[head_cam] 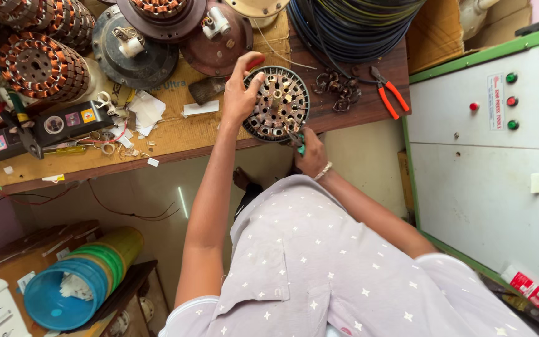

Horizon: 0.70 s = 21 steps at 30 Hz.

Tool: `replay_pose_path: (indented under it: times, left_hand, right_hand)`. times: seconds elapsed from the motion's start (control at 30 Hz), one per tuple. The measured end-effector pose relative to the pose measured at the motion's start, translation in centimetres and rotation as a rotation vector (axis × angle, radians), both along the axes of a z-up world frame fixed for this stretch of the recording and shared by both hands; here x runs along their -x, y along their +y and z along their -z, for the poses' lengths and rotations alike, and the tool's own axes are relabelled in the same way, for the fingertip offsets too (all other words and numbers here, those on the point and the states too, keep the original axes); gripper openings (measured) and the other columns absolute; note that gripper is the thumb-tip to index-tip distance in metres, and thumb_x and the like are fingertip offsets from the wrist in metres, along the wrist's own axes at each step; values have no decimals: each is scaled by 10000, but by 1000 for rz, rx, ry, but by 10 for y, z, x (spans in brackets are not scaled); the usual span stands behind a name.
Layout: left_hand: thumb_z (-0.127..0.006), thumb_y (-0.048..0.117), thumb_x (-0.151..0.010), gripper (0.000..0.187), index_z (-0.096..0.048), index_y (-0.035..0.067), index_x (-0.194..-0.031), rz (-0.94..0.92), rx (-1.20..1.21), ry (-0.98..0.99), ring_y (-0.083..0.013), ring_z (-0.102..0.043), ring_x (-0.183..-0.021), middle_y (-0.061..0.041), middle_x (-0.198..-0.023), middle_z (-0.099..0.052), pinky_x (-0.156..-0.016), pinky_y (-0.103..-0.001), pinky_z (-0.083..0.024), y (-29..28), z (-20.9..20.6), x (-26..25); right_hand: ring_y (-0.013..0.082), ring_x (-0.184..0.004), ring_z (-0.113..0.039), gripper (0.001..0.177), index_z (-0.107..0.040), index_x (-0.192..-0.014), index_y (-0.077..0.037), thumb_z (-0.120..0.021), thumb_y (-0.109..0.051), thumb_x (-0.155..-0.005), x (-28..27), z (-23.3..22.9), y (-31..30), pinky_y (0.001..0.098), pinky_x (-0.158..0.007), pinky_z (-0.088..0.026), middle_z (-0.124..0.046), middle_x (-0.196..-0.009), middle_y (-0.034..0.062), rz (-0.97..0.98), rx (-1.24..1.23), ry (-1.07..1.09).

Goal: The person uses pliers to cut and remove copper wire from a circular electrical component on a workbench. They repeatedly trim protruding wire ends and adjust the component's position while working.

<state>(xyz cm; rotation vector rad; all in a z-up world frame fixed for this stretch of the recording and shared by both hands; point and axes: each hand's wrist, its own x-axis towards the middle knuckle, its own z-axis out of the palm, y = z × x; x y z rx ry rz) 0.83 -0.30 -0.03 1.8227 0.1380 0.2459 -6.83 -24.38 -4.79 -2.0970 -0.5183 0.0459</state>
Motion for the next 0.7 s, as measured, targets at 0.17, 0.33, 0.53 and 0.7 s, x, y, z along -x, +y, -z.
replay_pose_path:
  times: [0.17,0.33,0.53,0.7]
  left_hand:
    - [-722,183,-953,614,-459,236,-1505,-55,-50,110,-192,-624,-877,-69,-943,-643,-845,-379,-545,0,-10,2]
    - [-698,147,-941,676,-395,258,-1534,-143,118,170,-123,-638,-759,-5,-832,-619,-700,-316,-545,-10,-14,7]
    - [-679,207,-1009,462,-497,172,-1432,-476,146,181,-133,-600,-829,-15,-927,-606,-693,-305,-537,-38,4,35]
    - [-641,252,-1067,258,-627,125,-1291,-437,108,127,-191,-587,-1027,-75,-1124,-652,-916,-352,-522,-34,15,39]
  right_hand:
    - [446,-923,-679,329,-578,-1242,42,-674,-50,-942,-3,12,4,457,-781,-548,-676,-1026,259,-6,-144,-113]
    - [342,-737,-688,307,-694,-1110,-42,-670,-324,-990,2,33,-54,438,-689,-519,-692,-815,182,346,9,206]
    - [410,-819,-687,497,-641,-1112,-13,-646,-508,-1065,-80,89,-129,490,-746,-522,-697,-871,216,332,335,189]
    - [279,-716,-658,476,-537,-1352,-36,-628,-389,-1046,-90,81,-145,428,-653,-515,-677,-791,134,439,98,118]
